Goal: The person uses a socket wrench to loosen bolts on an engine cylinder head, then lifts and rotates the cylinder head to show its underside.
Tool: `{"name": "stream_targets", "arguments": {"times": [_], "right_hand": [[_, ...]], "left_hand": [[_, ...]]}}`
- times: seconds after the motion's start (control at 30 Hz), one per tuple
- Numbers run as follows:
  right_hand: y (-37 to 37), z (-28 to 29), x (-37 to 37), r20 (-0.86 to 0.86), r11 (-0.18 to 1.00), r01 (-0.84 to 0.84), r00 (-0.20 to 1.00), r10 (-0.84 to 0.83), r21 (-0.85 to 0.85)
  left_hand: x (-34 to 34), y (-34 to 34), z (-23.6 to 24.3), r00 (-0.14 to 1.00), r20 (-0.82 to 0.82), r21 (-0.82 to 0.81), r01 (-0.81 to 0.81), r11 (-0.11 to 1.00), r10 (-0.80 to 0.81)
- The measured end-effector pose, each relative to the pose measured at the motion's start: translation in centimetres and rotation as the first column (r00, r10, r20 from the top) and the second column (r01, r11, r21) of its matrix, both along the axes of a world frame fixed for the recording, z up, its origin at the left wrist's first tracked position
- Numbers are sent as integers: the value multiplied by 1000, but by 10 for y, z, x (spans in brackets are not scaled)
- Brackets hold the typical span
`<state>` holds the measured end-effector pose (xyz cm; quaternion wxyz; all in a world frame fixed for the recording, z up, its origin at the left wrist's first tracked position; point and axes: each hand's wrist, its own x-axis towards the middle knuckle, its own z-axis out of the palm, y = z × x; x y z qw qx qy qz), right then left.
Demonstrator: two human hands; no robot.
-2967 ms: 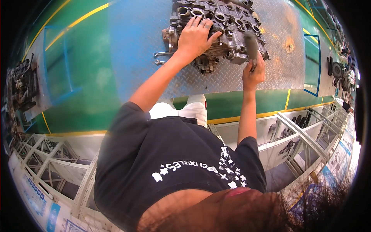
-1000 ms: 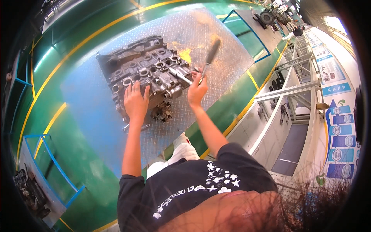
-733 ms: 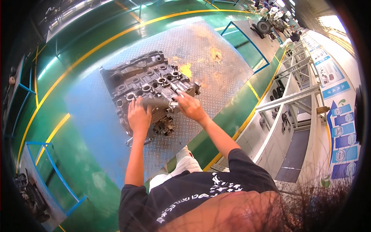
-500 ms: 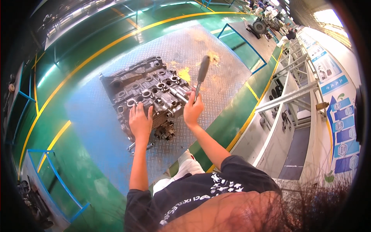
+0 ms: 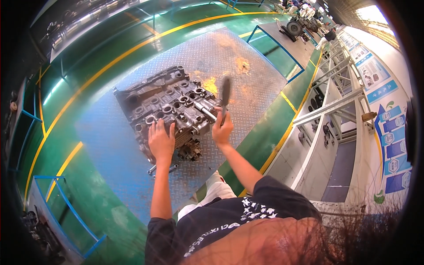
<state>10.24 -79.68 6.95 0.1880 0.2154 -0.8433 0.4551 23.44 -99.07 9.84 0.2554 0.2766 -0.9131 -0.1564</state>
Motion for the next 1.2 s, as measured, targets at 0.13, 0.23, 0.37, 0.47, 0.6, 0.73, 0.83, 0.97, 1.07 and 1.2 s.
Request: {"name": "stream_targets", "arguments": {"times": [0.13, 0.23, 0.37, 0.47, 0.6, 0.73, 0.83, 0.97, 1.07, 1.2], "right_hand": [[-38, 13, 1, 374, 636, 386, 913, -161, -668], [-42, 15, 5, 445, 540, 440, 886, -130, -717], [7, 16, 8, -11, 996, -82, 997, 82, 44], [29, 51, -39, -456, 606, -428, 408, 791, 670], [32, 30, -39, -411, 915, -325, 820, 399, 241], [-27, 28, 5, 116, 966, 190, 978, -171, -177], [-43, 25, -5, 338, 672, 482, 875, -346, -562], [-52, 33, 3, 354, 638, 432, 900, -255, -637], [-14, 24, 16, 13, 992, 27, 1000, -25, -120], [31, 48, -37, -400, 569, -462, 416, 816, 680]], "left_hand": [[1, -1, -1, 1000, 7, 2, -12, 1000, 12], [-1, -1, -2, 1000, 11, -9, 0, 1000, 0], [0, -1, -2, 1000, 9, -18, 3, 1000, -3], [-1, -5, -13, 1000, 2, -52, -10, 999, 10], [1, -1, -8, 1000, -15, -49, -4, 999, 3], [3, -4, -12, 1000, -16, -55, -12, 998, 11], [-3, -2, -8, 999, -33, -48, -7, 999, 6], [-4, -4, -11, 999, -34, -45, 1, 999, -3], [2, -4, -6, 1000, -21, -43, -4, 999, 3], [1, -6, -14, 999, -31, -48, -9, 999, 8]]}}
